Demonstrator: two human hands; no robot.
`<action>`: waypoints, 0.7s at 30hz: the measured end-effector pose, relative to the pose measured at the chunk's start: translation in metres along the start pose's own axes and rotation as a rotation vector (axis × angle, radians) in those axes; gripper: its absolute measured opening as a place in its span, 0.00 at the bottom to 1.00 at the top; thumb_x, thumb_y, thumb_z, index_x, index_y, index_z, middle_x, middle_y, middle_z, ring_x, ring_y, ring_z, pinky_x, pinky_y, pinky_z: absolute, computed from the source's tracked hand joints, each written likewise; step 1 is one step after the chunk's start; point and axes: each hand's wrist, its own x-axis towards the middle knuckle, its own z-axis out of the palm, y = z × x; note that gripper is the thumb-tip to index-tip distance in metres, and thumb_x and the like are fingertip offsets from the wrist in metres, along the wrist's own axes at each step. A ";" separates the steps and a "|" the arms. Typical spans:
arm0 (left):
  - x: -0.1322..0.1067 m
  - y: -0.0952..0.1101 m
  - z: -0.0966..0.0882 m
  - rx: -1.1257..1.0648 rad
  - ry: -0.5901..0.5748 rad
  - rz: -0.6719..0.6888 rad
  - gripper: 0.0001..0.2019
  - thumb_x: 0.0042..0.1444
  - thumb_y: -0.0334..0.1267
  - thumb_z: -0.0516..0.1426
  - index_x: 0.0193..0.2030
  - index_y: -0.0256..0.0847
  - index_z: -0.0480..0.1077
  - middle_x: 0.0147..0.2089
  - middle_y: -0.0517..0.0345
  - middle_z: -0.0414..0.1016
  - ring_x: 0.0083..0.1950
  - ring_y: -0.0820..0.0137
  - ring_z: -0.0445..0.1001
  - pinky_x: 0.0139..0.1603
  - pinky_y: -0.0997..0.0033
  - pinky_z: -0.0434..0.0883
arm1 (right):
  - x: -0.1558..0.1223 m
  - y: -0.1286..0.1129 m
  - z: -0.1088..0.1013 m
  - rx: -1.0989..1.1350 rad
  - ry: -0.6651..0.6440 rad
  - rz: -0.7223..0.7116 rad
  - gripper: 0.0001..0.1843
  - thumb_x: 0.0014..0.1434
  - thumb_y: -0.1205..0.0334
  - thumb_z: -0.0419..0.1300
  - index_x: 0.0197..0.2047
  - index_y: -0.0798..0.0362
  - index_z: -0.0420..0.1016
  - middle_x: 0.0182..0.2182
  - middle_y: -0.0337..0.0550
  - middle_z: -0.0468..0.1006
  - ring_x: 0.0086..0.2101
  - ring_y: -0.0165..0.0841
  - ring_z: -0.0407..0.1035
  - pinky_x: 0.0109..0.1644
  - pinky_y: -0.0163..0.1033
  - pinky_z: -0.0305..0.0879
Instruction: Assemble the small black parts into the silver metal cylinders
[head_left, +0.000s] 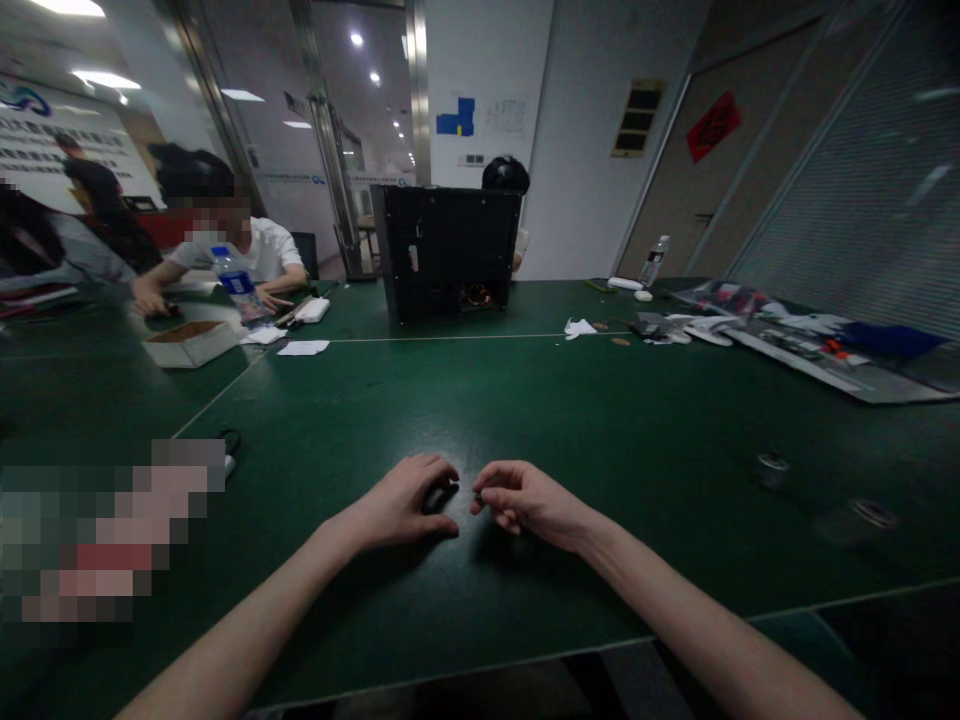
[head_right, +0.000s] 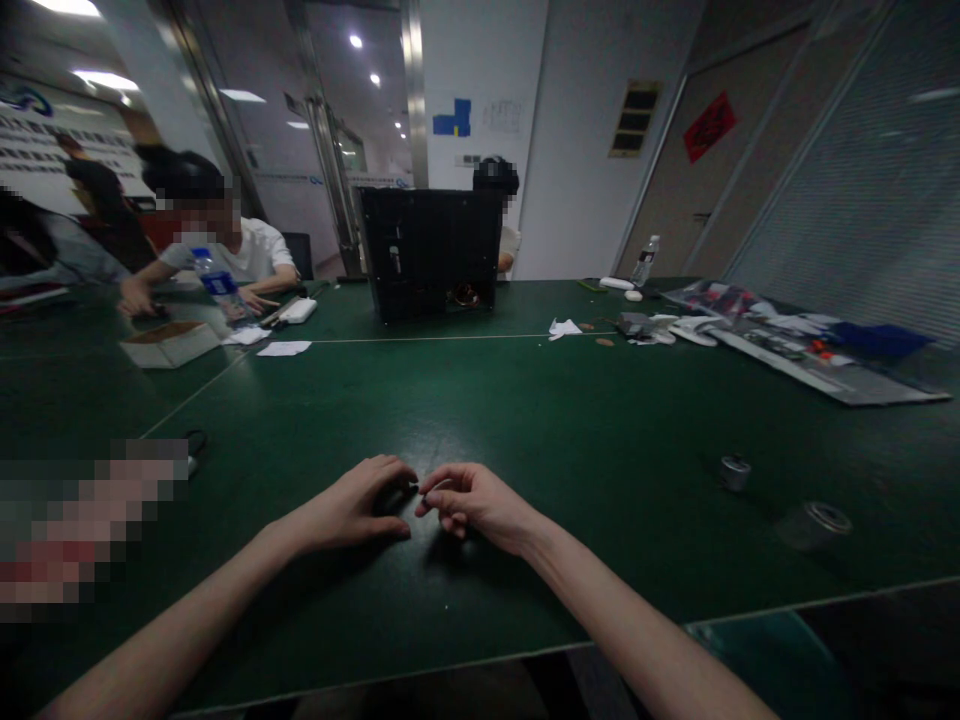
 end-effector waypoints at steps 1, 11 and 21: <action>0.000 0.000 0.000 -0.003 0.000 -0.001 0.23 0.49 0.51 0.62 0.49 0.43 0.66 0.48 0.53 0.69 0.48 0.60 0.67 0.48 0.62 0.65 | 0.000 0.000 0.000 -0.002 0.000 -0.002 0.16 0.47 0.59 0.68 0.37 0.57 0.72 0.29 0.42 0.77 0.19 0.19 0.61 0.20 0.26 0.53; -0.001 0.002 -0.002 -0.019 -0.005 -0.011 0.23 0.50 0.51 0.61 0.49 0.42 0.66 0.49 0.52 0.68 0.50 0.59 0.66 0.50 0.60 0.65 | 0.001 0.000 0.000 -0.062 -0.011 -0.019 0.18 0.44 0.60 0.70 0.38 0.56 0.74 0.29 0.38 0.74 0.20 0.20 0.61 0.21 0.27 0.54; -0.002 0.000 -0.002 -0.028 -0.027 -0.035 0.23 0.51 0.53 0.60 0.50 0.44 0.66 0.50 0.53 0.67 0.51 0.58 0.66 0.50 0.59 0.65 | -0.055 0.002 0.006 -0.595 0.310 -0.110 0.13 0.52 0.52 0.62 0.35 0.53 0.76 0.27 0.41 0.75 0.25 0.28 0.65 0.28 0.34 0.61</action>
